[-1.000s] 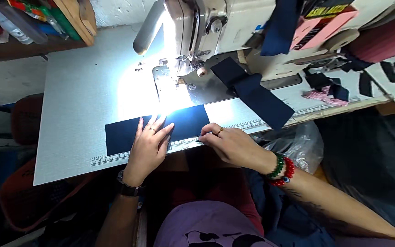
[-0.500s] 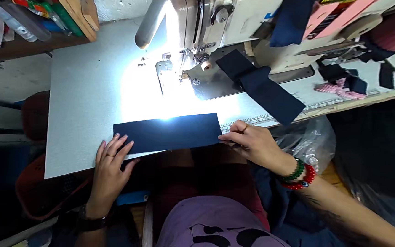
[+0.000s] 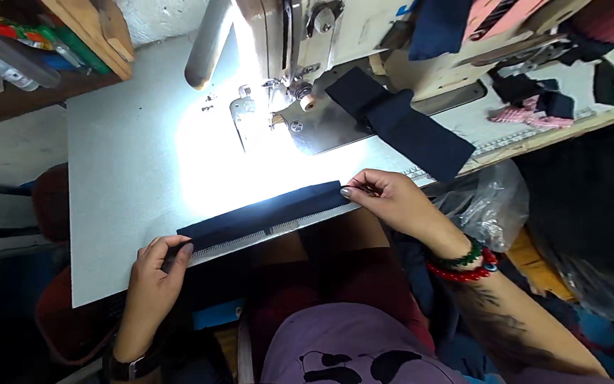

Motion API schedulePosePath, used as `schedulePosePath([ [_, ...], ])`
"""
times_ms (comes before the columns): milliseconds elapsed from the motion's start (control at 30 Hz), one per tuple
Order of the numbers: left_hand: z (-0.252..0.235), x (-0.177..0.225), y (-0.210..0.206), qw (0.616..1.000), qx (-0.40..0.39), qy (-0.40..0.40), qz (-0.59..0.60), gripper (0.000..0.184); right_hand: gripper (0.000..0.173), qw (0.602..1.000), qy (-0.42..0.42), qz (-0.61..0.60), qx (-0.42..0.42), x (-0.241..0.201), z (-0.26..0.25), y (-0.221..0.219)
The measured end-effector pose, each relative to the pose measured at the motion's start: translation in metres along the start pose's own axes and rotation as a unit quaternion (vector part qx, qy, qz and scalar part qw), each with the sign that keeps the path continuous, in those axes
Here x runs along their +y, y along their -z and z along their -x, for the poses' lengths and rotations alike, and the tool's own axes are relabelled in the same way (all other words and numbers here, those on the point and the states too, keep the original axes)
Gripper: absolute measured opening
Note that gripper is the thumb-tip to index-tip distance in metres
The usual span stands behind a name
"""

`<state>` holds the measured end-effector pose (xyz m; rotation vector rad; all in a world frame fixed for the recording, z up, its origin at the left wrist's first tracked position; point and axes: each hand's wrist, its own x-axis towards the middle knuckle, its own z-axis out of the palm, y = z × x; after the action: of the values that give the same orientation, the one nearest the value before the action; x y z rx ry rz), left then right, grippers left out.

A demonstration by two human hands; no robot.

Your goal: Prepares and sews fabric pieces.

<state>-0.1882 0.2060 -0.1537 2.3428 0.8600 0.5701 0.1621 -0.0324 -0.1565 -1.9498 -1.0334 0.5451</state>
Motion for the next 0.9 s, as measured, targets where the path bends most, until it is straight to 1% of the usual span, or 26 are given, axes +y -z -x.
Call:
schedulePosePath([
  [67,-0.009,0.003,0.0,0.999,0.01,0.033,-0.007,0.028,0.014,0.999,-0.019,0.029,0.015,-0.002,-0.002,-0.004],
  [233,-0.021,0.006,-0.001,0.998,-0.006,0.059,-0.01,0.023,0.018,0.99,-0.047,0.125,0.038,-0.01,-0.004,-0.012],
  [300,-0.023,0.006,-0.001,0.997,-0.013,0.069,-0.041,0.022,0.022,0.986,-0.048,0.156,0.045,-0.011,-0.005,-0.015],
  [367,-0.026,0.009,-0.001,0.99,-0.009,0.065,-0.125,0.024,0.023,0.983,-0.048,0.171,0.048,-0.012,-0.005,-0.017],
  [400,-0.028,0.016,-0.001,0.984,-0.011,0.057,-0.169,0.028,0.024,0.982,-0.047,0.175,0.048,-0.012,-0.005,-0.017],
  [433,-0.033,0.027,-0.002,0.981,-0.01,0.037,-0.189,0.032,0.024,0.982,-0.044,0.179,0.05,-0.011,-0.005,-0.017],
  [467,-0.041,0.04,-0.007,0.981,-0.001,0.01,-0.192,0.035,0.023,0.981,-0.039,0.182,0.053,-0.01,-0.005,-0.018],
  [533,-0.059,0.073,-0.029,0.986,0.009,-0.055,-0.158,0.035,0.022,0.981,-0.031,0.181,0.062,-0.009,-0.004,-0.019],
  [600,-0.075,0.106,-0.067,0.99,-0.025,-0.103,-0.092,0.034,0.022,0.979,-0.026,0.185,0.075,-0.009,-0.001,-0.022],
  [667,-0.091,0.129,-0.107,0.986,-0.101,-0.119,-0.054,0.036,0.025,0.978,-0.019,0.187,0.095,-0.008,0.002,-0.025],
  [700,-0.096,0.134,-0.124,0.982,-0.134,-0.122,-0.046,0.033,0.026,0.976,-0.011,0.187,0.108,-0.006,0.003,-0.027],
  [767,-0.1,0.137,-0.143,0.976,-0.175,-0.123,-0.05,0.017,0.031,0.975,0.008,0.179,0.133,-0.001,0.005,-0.03],
  [833,-0.098,0.135,-0.148,0.972,-0.17,-0.15,-0.068,0.01,0.041,0.977,0.016,0.163,0.139,0.003,0.007,-0.029],
  [900,-0.093,0.131,-0.151,0.968,-0.129,-0.198,-0.088,0.011,0.055,0.982,0.007,0.148,0.116,0.002,0.006,-0.026],
])
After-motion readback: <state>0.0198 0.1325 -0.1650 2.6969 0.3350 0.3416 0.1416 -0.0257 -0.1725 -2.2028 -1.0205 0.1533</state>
